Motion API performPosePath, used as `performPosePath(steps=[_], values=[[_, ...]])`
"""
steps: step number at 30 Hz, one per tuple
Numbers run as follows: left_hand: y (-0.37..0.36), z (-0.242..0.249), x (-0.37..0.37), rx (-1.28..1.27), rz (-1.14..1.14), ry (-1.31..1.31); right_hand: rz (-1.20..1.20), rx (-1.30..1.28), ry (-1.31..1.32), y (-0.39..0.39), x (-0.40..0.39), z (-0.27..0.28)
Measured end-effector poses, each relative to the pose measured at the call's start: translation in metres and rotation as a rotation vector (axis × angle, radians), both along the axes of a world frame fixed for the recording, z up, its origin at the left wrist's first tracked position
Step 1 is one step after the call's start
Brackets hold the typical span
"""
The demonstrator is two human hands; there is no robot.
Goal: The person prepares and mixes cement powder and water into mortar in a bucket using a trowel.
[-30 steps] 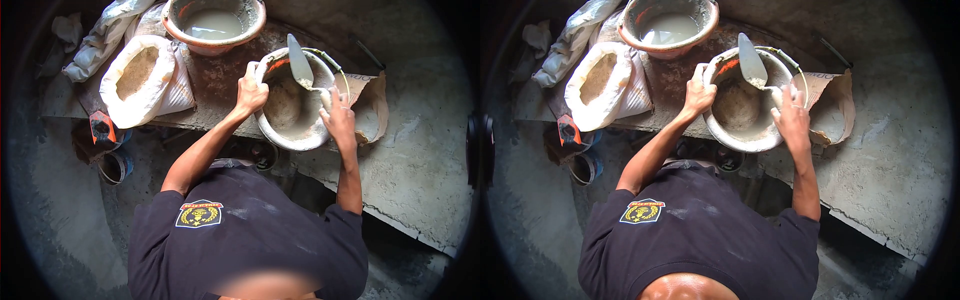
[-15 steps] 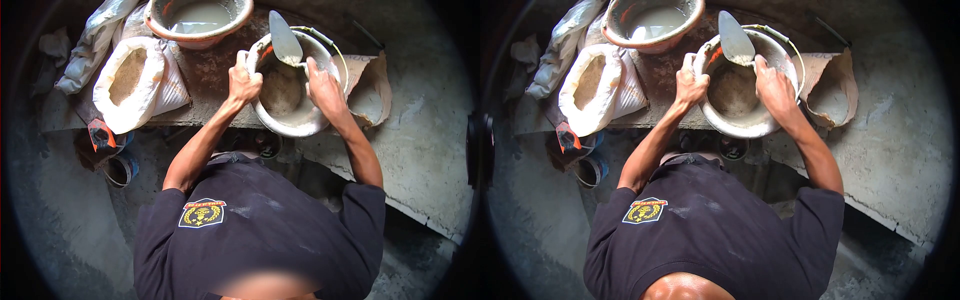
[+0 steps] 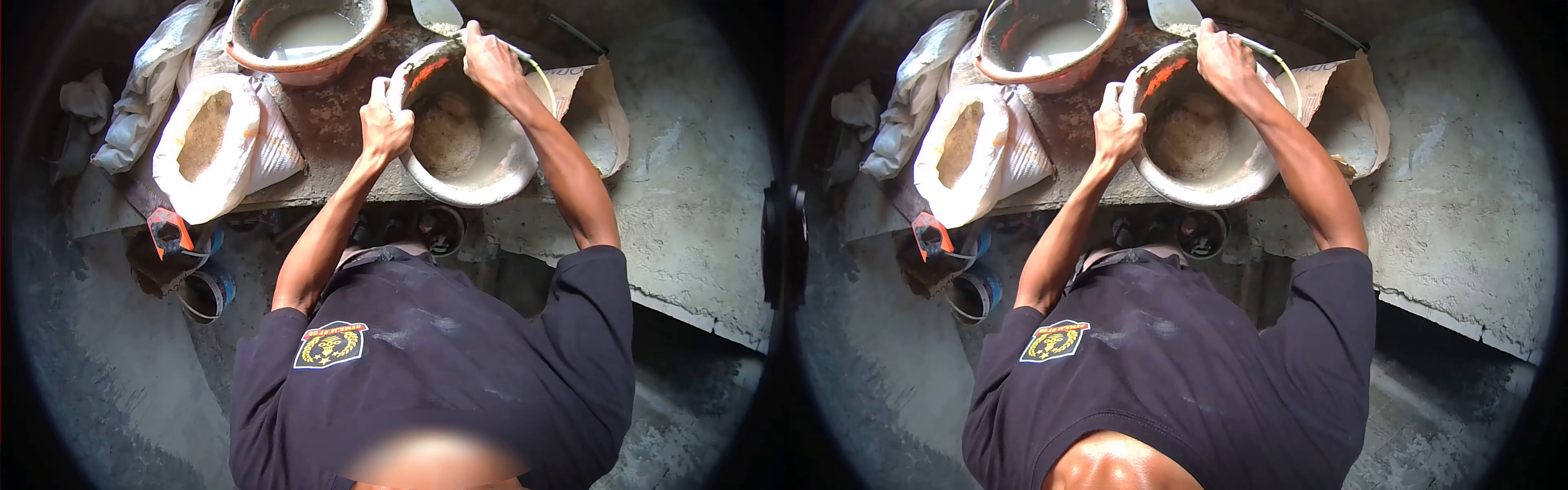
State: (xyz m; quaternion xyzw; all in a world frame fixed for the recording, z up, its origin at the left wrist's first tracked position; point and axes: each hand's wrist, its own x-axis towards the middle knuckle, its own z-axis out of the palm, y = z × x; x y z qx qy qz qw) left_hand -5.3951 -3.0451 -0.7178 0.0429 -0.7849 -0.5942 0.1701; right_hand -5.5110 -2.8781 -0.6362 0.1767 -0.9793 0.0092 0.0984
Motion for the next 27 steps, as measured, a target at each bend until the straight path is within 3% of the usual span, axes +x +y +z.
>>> performPosePath(steps=[4,6,8,10,11,12,15,18,20,22,25,27], values=[[0.001,0.003,-0.002,-0.004,0.063,-0.013,0.078,0.014,-0.019,0.008,0.021,0.030],[0.001,0.006,-0.001,0.019,0.020,-0.012,0.162,-0.091,0.105,0.026,0.035,0.035],[0.002,0.000,-0.001,0.000,0.013,0.020,-0.043,-0.415,-0.376,0.046,0.044,0.028],[0.002,-0.001,-0.004,0.030,0.008,-0.015,-0.029,-0.532,-0.513,0.050,0.079,0.039],[0.002,0.000,-0.004,0.032,0.017,-0.011,-0.046,-0.428,-0.511,0.053,0.090,0.036],[0.002,0.000,-0.004,0.039,0.018,-0.038,0.222,-0.221,-0.110,0.081,0.087,-0.005],[0.000,0.002,-0.004,0.024,0.013,-0.080,-0.006,-0.156,-0.395,0.048,0.111,0.014],[-0.002,0.004,-0.005,0.002,-0.017,-0.063,-0.026,-0.127,-0.442,0.035,0.091,0.002],[-0.001,-0.005,-0.009,-0.023,0.040,-0.036,0.106,-0.088,-0.381,0.029,0.086,0.009],[0.001,-0.008,-0.009,-0.001,0.075,-0.066,0.049,-0.163,-0.392,0.027,0.081,-0.001],[0.011,-0.005,-0.001,0.011,0.034,-0.005,0.110,-0.259,-0.203,0.018,0.056,-0.025],[0.011,0.000,0.001,0.020,0.028,-0.030,0.075,-0.275,-0.151,0.011,0.038,-0.014]])
